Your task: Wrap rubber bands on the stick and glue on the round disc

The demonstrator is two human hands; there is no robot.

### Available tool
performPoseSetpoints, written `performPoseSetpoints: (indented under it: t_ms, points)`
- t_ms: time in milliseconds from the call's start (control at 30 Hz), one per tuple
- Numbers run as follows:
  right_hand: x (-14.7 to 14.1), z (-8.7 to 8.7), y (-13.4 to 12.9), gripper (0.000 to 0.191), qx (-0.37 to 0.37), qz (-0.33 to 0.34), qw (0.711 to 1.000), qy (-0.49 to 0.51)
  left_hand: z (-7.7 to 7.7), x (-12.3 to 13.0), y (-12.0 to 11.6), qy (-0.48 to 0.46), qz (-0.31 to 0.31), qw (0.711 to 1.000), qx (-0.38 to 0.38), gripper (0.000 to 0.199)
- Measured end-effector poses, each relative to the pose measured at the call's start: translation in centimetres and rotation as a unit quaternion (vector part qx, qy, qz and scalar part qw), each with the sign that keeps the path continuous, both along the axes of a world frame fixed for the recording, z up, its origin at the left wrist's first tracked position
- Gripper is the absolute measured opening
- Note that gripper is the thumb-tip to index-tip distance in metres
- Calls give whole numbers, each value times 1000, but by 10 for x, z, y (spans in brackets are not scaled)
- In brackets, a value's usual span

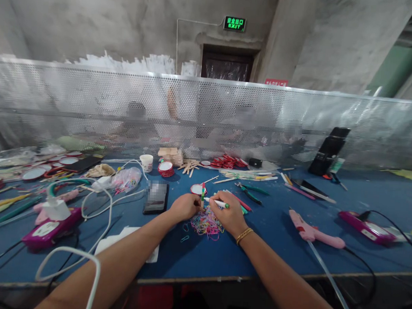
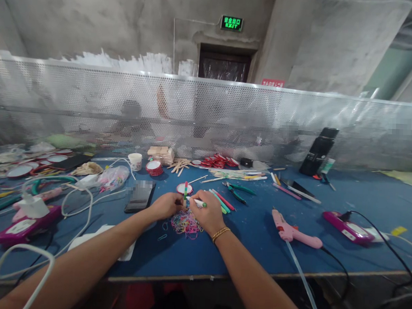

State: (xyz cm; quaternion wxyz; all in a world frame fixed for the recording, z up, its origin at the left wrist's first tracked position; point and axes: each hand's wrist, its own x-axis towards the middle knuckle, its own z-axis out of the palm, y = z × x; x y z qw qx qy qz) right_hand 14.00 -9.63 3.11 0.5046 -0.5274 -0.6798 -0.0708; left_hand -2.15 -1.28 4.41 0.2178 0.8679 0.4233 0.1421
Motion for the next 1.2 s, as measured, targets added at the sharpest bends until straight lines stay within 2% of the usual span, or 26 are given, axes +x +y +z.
performPoseSetpoints:
  t_ms: [100,267,467,633,833,1000,1200]
  points:
    - [0,0,0,18,1,-11,1000,10,0,0,0,7,4,1000,3,14]
    - [-1,0,0,17,2,24,1000,4,3,0,-2,4,3,1000,1,12]
    - [0,0,0,19,10,-8,1000,6,3,0,-4,1,15,1000,-8,13]
    - [0,-2,1,18,4,19,1000,-2,4,0,-3,0,4,1000,-5,13]
    - [0,-2,1,18,2,-6,1000,9,2,0,-2,2,8,1000,0,13]
    - [0,-2,1,18,0,12,1000,-8,2,1,-2,8,10,1000,-2,13]
    - [-1,0,0,19,8,-5,1000,0,5,0,-4,18,14,1000,-1,15]
